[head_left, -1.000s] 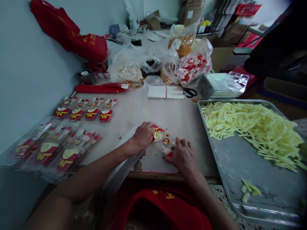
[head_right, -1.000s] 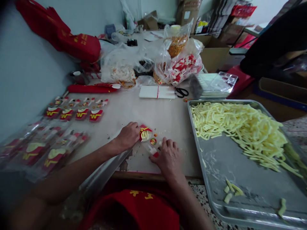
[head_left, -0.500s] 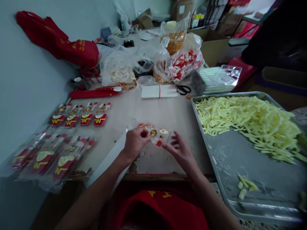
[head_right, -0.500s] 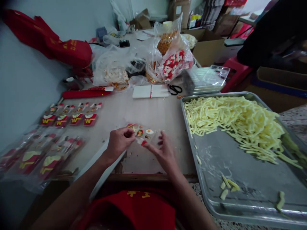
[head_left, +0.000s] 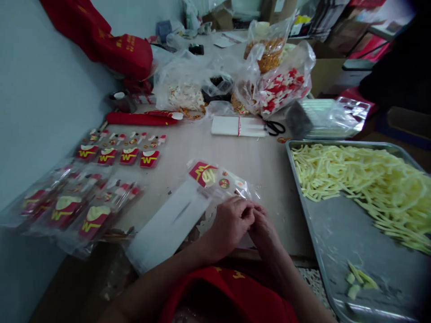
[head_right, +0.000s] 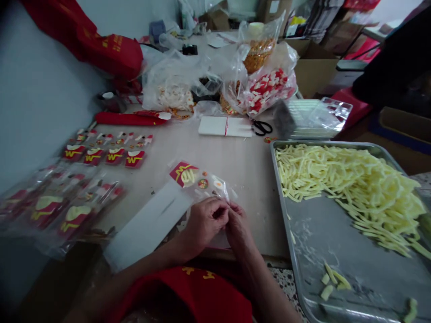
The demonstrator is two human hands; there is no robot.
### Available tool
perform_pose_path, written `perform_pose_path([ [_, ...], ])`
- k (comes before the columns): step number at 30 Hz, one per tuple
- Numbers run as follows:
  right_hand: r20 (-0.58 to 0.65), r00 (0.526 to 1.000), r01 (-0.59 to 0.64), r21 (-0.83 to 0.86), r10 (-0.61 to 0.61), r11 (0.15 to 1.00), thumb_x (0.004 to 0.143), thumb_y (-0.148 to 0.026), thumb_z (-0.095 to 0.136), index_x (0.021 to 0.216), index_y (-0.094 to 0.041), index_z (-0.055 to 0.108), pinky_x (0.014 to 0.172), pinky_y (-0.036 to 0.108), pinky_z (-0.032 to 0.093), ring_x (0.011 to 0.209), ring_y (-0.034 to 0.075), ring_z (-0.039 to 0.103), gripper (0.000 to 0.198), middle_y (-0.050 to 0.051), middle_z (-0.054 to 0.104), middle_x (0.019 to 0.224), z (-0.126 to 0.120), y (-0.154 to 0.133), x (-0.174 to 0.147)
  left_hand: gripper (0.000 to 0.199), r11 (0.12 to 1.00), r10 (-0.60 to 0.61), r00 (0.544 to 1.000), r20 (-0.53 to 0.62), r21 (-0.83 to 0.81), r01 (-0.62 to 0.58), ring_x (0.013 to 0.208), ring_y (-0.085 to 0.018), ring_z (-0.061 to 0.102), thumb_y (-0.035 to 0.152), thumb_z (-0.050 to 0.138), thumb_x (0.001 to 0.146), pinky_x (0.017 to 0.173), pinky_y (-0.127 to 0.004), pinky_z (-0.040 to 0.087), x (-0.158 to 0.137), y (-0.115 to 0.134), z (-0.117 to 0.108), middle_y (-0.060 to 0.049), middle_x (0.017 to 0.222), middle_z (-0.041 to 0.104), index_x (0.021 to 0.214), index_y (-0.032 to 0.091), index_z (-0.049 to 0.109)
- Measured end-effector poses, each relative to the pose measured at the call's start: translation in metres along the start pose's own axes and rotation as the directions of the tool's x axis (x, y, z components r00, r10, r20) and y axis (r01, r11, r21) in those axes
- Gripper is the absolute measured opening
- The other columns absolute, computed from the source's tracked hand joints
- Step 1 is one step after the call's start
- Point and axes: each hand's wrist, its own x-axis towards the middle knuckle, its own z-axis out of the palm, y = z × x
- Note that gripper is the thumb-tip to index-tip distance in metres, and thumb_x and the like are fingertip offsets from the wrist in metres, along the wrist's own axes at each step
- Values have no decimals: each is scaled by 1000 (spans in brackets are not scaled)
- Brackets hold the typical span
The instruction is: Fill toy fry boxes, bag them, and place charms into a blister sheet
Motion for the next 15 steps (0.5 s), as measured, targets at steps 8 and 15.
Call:
perform_pose_path([
  [8,-311,941,169,87,-134,982,63,-33,89,85,-17,72,38,13,25,47,1,38,32,-4,63,74,-25,-39,40,36,769,-241,943,-229,548,330,102,-26,61,35,78,78,89,-36,47,19,-93,-86,-11,107,68,105,17,65],
  [15,-233,972,-115,-527,-14,842,67,-53,75,88,-20,74,40,26,33,46,16,50,39,3,63,61,-49,-55,19,29,721,-563,826,-17,479,501,71,-18,60,40,87,63,64,-28,39,38,-151,-125,-2,74,68,75,20,70],
])
